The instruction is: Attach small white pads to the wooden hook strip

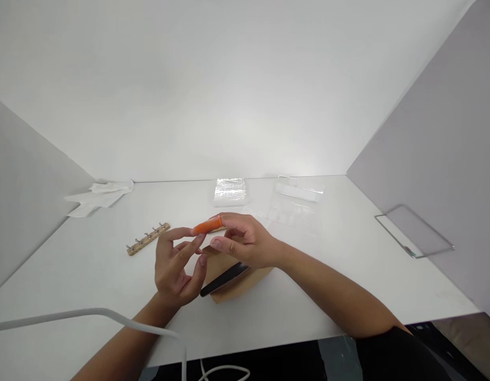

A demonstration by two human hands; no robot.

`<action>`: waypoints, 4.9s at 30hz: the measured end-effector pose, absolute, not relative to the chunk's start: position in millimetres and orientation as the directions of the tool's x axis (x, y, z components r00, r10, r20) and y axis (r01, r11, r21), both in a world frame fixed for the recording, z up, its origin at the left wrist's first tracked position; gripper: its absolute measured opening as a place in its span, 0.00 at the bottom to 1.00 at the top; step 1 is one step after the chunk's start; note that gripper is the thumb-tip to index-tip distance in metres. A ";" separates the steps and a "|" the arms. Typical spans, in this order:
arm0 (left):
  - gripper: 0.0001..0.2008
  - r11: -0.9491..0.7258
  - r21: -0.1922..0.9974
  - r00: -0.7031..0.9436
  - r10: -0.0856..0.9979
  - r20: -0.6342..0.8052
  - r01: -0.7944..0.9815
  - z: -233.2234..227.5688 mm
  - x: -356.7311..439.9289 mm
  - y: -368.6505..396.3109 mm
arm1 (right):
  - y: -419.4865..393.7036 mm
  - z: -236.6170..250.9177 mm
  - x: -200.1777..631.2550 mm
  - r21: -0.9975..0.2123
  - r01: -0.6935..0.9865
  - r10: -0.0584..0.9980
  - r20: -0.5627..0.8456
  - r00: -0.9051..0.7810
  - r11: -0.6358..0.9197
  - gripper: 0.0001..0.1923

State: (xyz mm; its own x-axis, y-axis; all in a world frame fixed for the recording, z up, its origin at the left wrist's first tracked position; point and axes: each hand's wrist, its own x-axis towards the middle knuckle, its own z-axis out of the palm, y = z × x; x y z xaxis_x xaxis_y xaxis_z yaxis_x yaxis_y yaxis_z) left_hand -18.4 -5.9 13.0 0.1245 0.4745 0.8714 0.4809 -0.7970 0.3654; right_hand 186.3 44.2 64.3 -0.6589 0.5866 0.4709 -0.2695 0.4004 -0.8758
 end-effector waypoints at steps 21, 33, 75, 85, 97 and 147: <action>0.21 -0.489 0.851 0.040 0.863 0.504 -0.192 9.6 -25.6 -21.5 | 63.0 23.1 187.4 0.236 0.091 -0.115 0.731 -0.673 0.968 0.20; 0.21 -0.493 0.860 0.061 0.862 0.503 -0.134 6.7 -26.3 -21.3 | 70.4 14.0 190.2 0.092 0.082 -0.004 0.691 -0.723 0.992 0.17; 0.23 -0.512 0.828 0.037 0.854 0.518 0.229 9.4 -16.9 -9.6 | 72.1 17.8 199.3 0.281 0.223 -0.092 0.788 -0.609 0.934 0.09; 0.21 -0.737 0.539 0.288 0.664 0.690 0.407 -1.4 -20.0 -0.3 | 58.8 1.8 243.8 -0.155 0.425 0.410 0.672 -0.617 0.892 0.19; 0.15 -0.734 0.401 0.404 0.652 0.641 0.548 -0.1 -27.2 4.1 | 68.3 2.2 259.9 -0.378 0.802 0.884 0.259 -0.389 0.463 0.18; 0.26 -0.457 0.297 0.319 0.854 0.411 0.839 -7.5 -62.7 45.1 | 7.4 -13.8 304.7 -0.844 0.514 0.940 -0.038 -0.339 0.152 0.19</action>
